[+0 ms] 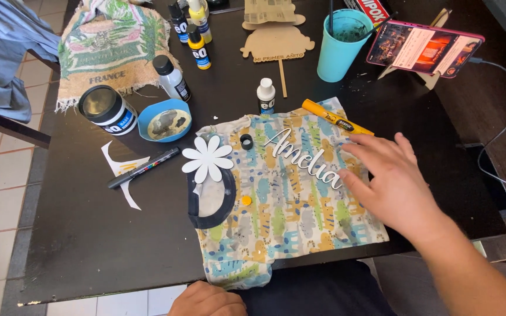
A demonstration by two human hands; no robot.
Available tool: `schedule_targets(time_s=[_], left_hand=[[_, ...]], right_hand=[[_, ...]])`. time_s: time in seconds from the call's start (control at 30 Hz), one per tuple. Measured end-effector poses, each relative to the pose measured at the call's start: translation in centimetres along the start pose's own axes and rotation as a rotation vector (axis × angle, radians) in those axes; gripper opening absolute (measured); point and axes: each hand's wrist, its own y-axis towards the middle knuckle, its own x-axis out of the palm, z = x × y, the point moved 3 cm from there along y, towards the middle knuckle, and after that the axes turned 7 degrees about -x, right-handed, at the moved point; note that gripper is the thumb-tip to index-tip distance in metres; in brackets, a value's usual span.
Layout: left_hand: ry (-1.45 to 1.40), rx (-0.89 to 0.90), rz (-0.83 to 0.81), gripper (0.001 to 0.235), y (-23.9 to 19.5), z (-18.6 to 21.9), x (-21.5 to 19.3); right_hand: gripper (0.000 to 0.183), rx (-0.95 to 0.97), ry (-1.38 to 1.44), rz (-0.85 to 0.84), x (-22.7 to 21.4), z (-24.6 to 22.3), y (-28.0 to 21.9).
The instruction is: Coloring small wooden craft pieces with a yellow marker on a design station.
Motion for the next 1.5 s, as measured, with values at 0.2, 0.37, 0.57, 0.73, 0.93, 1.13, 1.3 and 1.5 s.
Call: schedule_targets(time_s=[0.2,0.37,0.57,0.73,0.93,1.13,1.3,1.5], left_hand=[[-0.034,0.019,-0.052,0.026,-1.2,-1.3,0.7],[-0.071,-0.067,-0.049,0.032,-0.9,-0.8,0.4],[-0.048,-0.034,-0.059,0.03,-1.8,-1.6,1.3],[-0.048,-0.026,-0.054,0.029,-1.5,-1.4,1.0],[-0.112,-0.064,-0.073,0.036,-1.1,-0.8,0.4],[-0.154,-0.089,-0.05,0.039,-0.8,0.0,0.0],[-0.092,-0.042,0.064,0.035,-1.0,0.4,-0.5],[-0.072,0.039,0.077,0.03,-1.7,-0.2,-0.3]], right_hand=[[0.011,-0.104,0.127,0.219,-1.1,-0.8,-0.1],[0.03,-0.156,0.119,0.133,-0.3,-2.0,0.3],[0.077,-0.124,-0.083,-0.283,2.4,-2.6,0.8],[0.079,-0.269,-0.202,-0.242,4.2,-2.4,-0.1],[0.077,-0.249,-0.126,-0.231,3.2,-3.8,1.1],[0.052,-0.073,-0.15,-0.156,2.6,-4.9,4.6],[0.049,0.105,-0.183,-0.392,1.9,-6.1,7.0],[0.033,0.112,-0.097,-0.328,1.3,-5.7,7.4]])
